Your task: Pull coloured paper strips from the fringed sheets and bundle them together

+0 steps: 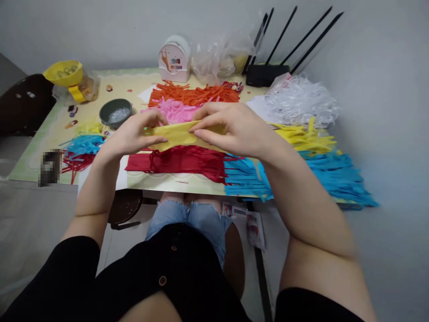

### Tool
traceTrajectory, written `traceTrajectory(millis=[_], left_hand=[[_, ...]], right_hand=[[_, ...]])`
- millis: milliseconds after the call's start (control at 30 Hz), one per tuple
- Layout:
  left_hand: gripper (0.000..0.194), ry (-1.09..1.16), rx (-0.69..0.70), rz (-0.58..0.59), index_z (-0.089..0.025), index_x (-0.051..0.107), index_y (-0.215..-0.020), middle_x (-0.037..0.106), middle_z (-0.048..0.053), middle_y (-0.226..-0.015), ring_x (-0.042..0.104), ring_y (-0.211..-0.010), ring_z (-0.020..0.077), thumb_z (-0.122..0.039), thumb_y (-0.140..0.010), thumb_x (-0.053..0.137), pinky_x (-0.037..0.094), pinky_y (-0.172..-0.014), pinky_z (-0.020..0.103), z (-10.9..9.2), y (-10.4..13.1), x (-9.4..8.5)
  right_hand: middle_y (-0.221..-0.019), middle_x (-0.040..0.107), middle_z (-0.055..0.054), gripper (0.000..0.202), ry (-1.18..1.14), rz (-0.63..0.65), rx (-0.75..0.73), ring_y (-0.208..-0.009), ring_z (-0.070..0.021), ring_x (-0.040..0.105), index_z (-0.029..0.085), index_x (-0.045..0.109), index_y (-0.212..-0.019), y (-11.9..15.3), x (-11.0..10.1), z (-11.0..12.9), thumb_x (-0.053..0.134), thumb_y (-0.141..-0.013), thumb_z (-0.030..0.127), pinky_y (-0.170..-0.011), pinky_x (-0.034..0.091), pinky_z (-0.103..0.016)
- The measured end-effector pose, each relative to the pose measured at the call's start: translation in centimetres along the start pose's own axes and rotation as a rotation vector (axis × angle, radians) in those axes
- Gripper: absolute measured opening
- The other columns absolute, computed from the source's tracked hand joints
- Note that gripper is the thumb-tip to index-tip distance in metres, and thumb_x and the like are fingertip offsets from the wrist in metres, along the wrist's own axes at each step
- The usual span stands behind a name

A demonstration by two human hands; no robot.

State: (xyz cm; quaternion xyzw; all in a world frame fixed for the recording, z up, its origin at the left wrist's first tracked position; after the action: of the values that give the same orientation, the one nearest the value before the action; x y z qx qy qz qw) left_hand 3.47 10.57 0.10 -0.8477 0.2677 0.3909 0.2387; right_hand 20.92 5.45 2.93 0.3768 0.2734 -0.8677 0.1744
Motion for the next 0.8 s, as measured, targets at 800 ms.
traceTrajectory(millis=[800], left_hand=[[0.03, 0.156, -0.091, 0.052, -0.016, 0.06, -0.066, 0.047, -0.003, -0.058, 0.04, -0.055, 0.0081, -0.037, -0.083, 0.073, 0.03, -0.051, 0.025, -0.1, -0.4, -0.8]], right_hand=[[-0.07, 0.064, 0.001, 0.036, -0.096, -0.058, 0.203, -0.068, -0.0179, 0.058, 0.023, 0.069, -0.081, -0.4, 0.7, -4.3, 0.083, -0.08, 0.055, -0.064, 0.045, -0.032]])
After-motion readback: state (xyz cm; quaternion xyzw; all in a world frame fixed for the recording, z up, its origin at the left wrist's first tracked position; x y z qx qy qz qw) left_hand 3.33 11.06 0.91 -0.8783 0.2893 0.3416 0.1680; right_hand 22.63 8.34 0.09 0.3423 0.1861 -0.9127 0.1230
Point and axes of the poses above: each hand's wrist, its own y-axis away from the middle knuckle, its own x-axis out of the palm, z = x × y, the point moved 9 cm from there along -y, towards the middle knuckle
